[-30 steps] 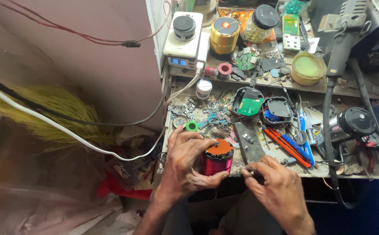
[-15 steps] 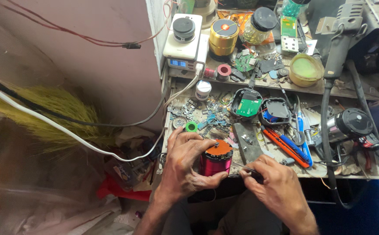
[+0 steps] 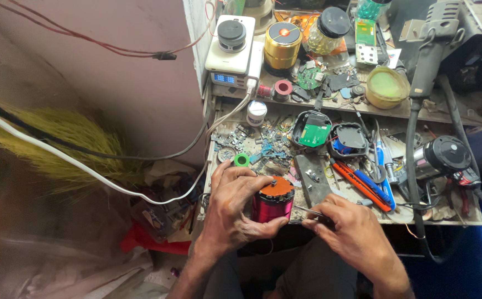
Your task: The person uses tweezers to place a small component onto a red cylindrical device, then secures a black circular cover over it. They use a small screwdriver to tighten a screw on the cover, completing the assembly.
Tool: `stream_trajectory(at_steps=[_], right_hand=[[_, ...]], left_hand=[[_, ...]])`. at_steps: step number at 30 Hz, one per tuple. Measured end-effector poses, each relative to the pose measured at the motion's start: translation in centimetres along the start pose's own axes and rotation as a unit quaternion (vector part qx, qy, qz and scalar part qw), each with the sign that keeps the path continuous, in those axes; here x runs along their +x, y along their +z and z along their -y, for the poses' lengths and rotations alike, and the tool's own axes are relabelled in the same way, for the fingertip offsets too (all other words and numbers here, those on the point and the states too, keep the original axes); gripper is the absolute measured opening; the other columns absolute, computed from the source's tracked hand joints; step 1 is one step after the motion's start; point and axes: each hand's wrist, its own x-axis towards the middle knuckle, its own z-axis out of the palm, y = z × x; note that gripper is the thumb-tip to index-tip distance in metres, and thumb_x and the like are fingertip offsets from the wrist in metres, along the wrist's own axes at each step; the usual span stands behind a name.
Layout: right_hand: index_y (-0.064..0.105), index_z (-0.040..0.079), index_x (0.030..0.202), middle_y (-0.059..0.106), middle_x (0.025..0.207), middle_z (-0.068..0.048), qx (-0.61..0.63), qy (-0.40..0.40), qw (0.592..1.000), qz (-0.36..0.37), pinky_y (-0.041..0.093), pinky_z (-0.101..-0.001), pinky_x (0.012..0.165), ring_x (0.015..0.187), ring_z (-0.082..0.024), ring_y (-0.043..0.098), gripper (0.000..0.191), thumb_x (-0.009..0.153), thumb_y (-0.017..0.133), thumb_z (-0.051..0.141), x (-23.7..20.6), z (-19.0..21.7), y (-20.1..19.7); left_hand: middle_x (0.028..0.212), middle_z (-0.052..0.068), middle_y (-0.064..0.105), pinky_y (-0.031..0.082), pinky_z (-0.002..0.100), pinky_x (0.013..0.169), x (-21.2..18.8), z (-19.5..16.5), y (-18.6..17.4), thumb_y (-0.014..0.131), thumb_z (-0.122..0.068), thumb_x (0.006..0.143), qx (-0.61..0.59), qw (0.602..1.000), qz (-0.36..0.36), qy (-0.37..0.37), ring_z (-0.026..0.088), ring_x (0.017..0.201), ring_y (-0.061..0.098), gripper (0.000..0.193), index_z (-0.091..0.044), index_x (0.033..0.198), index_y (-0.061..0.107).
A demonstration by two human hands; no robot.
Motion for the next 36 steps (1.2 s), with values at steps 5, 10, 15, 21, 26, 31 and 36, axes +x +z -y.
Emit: stream_trajectory(at_steps=[5,10,15,21,26,31,36], right_hand=[[0.077,0.011,0.089,0.068,0.077,-0.006,0.014,-0.005,0.999,-0.033,0.053,-0.0379,0.060,0.068,-0.026,0.069,0.019,0.075,0.082,0.023,-0.2,-0.4,0.4],[0.078,0.009,0.089,0.068,0.074,-0.004,0.073,-0.055,0.992,-0.090,0.052,-0.0329,0.055,0.064,-0.018,0.067,0.018,0.076,0.082,0.021,-0.2,-0.6,-0.8],[0.078,0.010,0.090,0.070,0.081,-0.004,0.091,-0.123,0.984,-0.087,0.053,-0.0307,0.054,0.066,-0.017,0.066,0.014,0.078,0.082,0.016,1.1,0.6,-2.8],[0.076,0.012,0.099,0.070,0.088,-0.004,0.044,-0.267,0.962,-0.029,0.056,-0.0339,0.064,0.078,-0.022,0.071,0.021,0.079,0.078,0.011,3.7,2.9,-5.0],[0.075,0.013,0.102,0.069,0.091,-0.003,-0.003,-0.299,0.954,-0.011,0.056,-0.0363,0.066,0.082,-0.024,0.069,0.026,0.076,0.077,0.009,4.5,4.2,-6.0],[0.073,0.015,0.106,0.068,0.096,-0.001,-0.063,-0.330,0.942,-0.005,0.055,-0.0376,0.068,0.087,-0.024,0.067,0.038,0.069,0.077,0.008,4.8,4.6,-6.4],[0.072,0.016,0.108,0.067,0.096,0.000,-0.083,-0.345,0.935,-0.006,0.055,-0.0376,0.069,0.089,-0.024,0.067,0.042,0.067,0.077,0.007,5.0,4.7,-6.5]], left_hand=[[0.100,0.007,0.072,0.036,0.056,0.118,0.0,0.0,0.1,0.094,-0.038,0.064,0.002,1.000,0.000,0.000,0.027,0.109,0.064,0.066,-0.010,0.118,0.069],[0.100,0.006,0.073,0.035,0.057,0.119,-0.1,0.0,0.0,0.093,-0.040,0.064,-0.003,1.000,0.004,-0.003,0.027,0.110,0.064,0.068,-0.009,0.120,0.069],[0.101,0.006,0.073,0.035,0.057,0.118,-0.2,0.0,0.0,0.092,-0.040,0.064,-0.004,1.000,0.007,-0.006,0.027,0.110,0.064,0.068,-0.010,0.120,0.068],[0.099,0.006,0.072,0.034,0.058,0.119,-0.1,0.1,0.0,0.092,-0.041,0.064,0.000,1.000,0.007,-0.001,0.027,0.110,0.064,0.069,-0.011,0.122,0.067],[0.099,0.006,0.072,0.034,0.058,0.119,-0.2,0.1,0.1,0.091,-0.039,0.065,0.000,1.000,0.005,-0.003,0.027,0.110,0.065,0.068,-0.012,0.122,0.067],[0.102,0.006,0.073,0.034,0.058,0.120,-0.2,0.0,0.1,0.090,-0.036,0.066,-0.004,1.000,-0.003,-0.003,0.027,0.111,0.065,0.067,-0.012,0.124,0.067],[0.103,0.006,0.073,0.033,0.058,0.121,-0.3,0.1,0.2,0.091,-0.036,0.065,-0.005,1.000,0.001,-0.009,0.027,0.110,0.066,0.068,-0.013,0.124,0.067]])
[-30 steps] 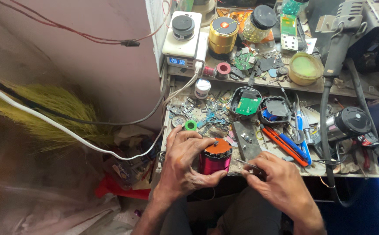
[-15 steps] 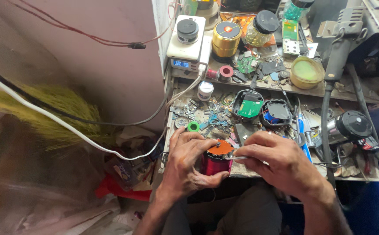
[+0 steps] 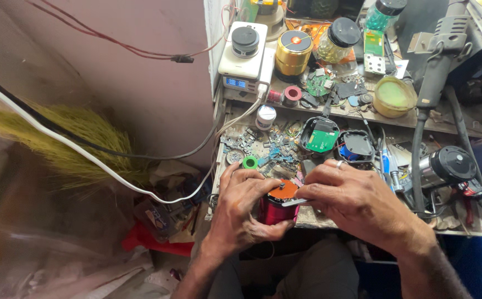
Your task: The person uses tweezers to place a small component onto a red cylindrical device, then secures a black circular cover over it. They use a small screwdriver to tighten a screw on the cover, completing the assembly.
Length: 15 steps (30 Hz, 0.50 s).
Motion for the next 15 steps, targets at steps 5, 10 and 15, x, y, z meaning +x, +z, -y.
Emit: stream_trajectory(at_steps=[5,10,15], right_hand=[[0.072,0.017,0.109,0.067,0.097,0.000,-0.010,-0.005,1.000,0.009,0.055,-0.0375,0.068,0.090,-0.024,0.066,0.045,0.066,0.076,0.005,0.16,0.05,-0.08],[0.071,0.016,0.111,0.067,0.099,-0.001,-0.031,-0.008,0.999,0.009,0.055,-0.0380,0.068,0.091,-0.025,0.066,0.049,0.064,0.075,0.004,0.31,0.11,-0.08],[0.072,0.016,0.109,0.067,0.097,-0.001,-0.031,-0.001,0.999,0.015,0.055,-0.0383,0.067,0.089,-0.025,0.066,0.047,0.065,0.074,0.002,0.21,0.30,0.06]], left_hand=[[0.102,0.006,0.073,0.033,0.058,0.121,-0.08,0.08,-0.01,0.092,-0.037,0.064,0.001,1.000,0.003,-0.003,0.027,0.111,0.066,0.069,-0.012,0.124,0.067],[0.104,0.006,0.073,0.033,0.058,0.121,-0.07,0.18,-0.03,0.092,-0.038,0.065,0.001,1.000,0.005,0.002,0.027,0.111,0.066,0.070,-0.012,0.124,0.067],[0.106,0.005,0.073,0.033,0.058,0.121,-0.07,0.14,0.01,0.092,-0.038,0.065,-0.003,1.000,0.003,0.008,0.027,0.111,0.066,0.070,-0.012,0.125,0.066]])
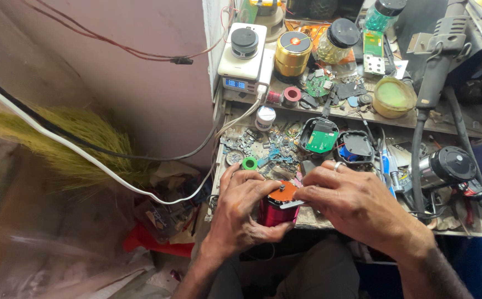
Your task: The person uses tweezers to place a small component onto a red cylindrical device, then secures a black circular cover over it. They use a small screwdriver to tighten a screw on the cover, completing the assembly.
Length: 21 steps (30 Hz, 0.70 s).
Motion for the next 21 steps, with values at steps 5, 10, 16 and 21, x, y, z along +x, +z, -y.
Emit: stream_trajectory(at_steps=[5,10,16,21], right_hand=[[0.071,0.015,0.106,0.067,0.096,-0.001,-0.001,-0.008,1.000,-0.014,0.054,-0.0389,0.068,0.089,-0.025,0.067,0.043,0.065,0.074,0.003,-0.4,0.3,0.2],[0.071,0.015,0.105,0.067,0.096,-0.001,0.003,-0.005,1.000,-0.015,0.055,-0.0383,0.069,0.090,-0.025,0.068,0.037,0.069,0.075,0.008,-0.7,0.6,0.3],[0.071,0.014,0.105,0.068,0.097,-0.002,0.025,0.004,1.000,-0.016,0.056,-0.0372,0.067,0.089,-0.025,0.070,0.032,0.074,0.075,0.009,-1.1,0.9,0.4],[0.073,0.012,0.103,0.070,0.095,-0.003,0.072,0.043,0.996,-0.044,0.057,-0.0358,0.067,0.086,-0.025,0.070,0.031,0.073,0.076,0.006,-1.9,0.5,1.0]], left_hand=[[0.107,0.004,0.073,0.032,0.058,0.121,0.0,-0.1,-0.2,0.091,-0.038,0.066,0.009,1.000,0.008,0.016,0.027,0.111,0.065,0.070,-0.012,0.126,0.065],[0.107,0.003,0.073,0.032,0.057,0.121,0.0,-0.2,-0.3,0.090,-0.038,0.067,0.011,1.000,0.009,0.022,0.026,0.112,0.065,0.071,-0.012,0.128,0.065],[0.104,0.005,0.071,0.033,0.058,0.121,-0.1,-0.5,-0.5,0.091,-0.038,0.065,0.014,0.999,0.014,0.026,0.027,0.112,0.065,0.071,-0.012,0.126,0.066],[0.106,0.005,0.072,0.033,0.059,0.121,-0.1,-0.4,-0.6,0.092,-0.039,0.064,0.008,0.999,0.017,0.026,0.028,0.113,0.065,0.073,-0.011,0.127,0.066]])
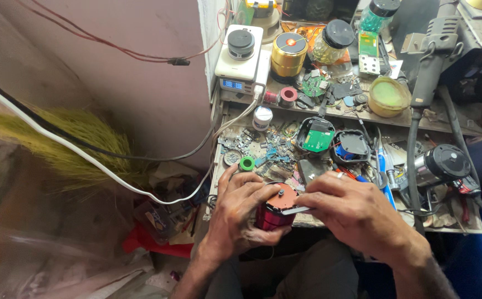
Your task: The person uses tweezers to place a small component onto a red cylindrical device, then secures a black circular cover over it. They use a small screwdriver to tighten a screw on the cover, completing the assembly.
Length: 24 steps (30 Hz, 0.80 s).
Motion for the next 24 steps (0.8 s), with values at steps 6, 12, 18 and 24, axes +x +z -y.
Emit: stream_trajectory(at_steps=[6,12,18,24], right_hand=[[0.074,0.002,0.102,0.072,0.095,-0.009,0.155,0.091,0.976,-0.127,0.057,-0.0309,0.068,0.080,-0.019,0.072,0.014,0.092,0.069,0.010,-2.6,-1.0,0.3],[0.071,-0.005,0.090,0.072,0.093,-0.017,0.476,0.204,0.796,-0.314,0.048,-0.0235,0.061,0.070,-0.015,0.061,0.058,0.110,0.048,0.045,-6.4,-1.5,3.8],[0.065,-0.007,0.109,0.070,0.105,-0.022,0.538,0.185,0.765,-0.301,0.059,-0.0316,0.070,0.080,-0.021,0.070,0.034,0.105,0.065,0.027,-7.8,-2.6,5.2],[0.068,-0.003,0.108,0.074,0.108,-0.017,0.416,0.141,0.868,-0.229,0.065,-0.0316,0.079,0.090,-0.021,0.077,0.018,0.090,0.072,-0.003,-6.8,-1.8,4.8]], left_hand=[[0.105,0.005,0.072,0.032,0.059,0.121,-0.1,0.0,0.1,0.092,-0.040,0.064,-0.002,1.000,0.001,-0.001,0.028,0.113,0.066,0.074,-0.011,0.127,0.066],[0.106,0.006,0.072,0.031,0.058,0.122,-0.3,0.2,0.3,0.093,-0.040,0.063,-0.001,1.000,-0.001,-0.002,0.027,0.114,0.065,0.075,-0.012,0.127,0.067],[0.109,0.005,0.072,0.030,0.058,0.123,-0.3,0.3,0.2,0.093,-0.040,0.064,-0.007,1.000,0.003,0.003,0.027,0.115,0.065,0.075,-0.012,0.129,0.066],[0.108,0.005,0.072,0.030,0.058,0.123,-0.3,0.2,0.1,0.093,-0.040,0.064,-0.006,1.000,0.011,-0.002,0.027,0.115,0.065,0.075,-0.012,0.129,0.067]])
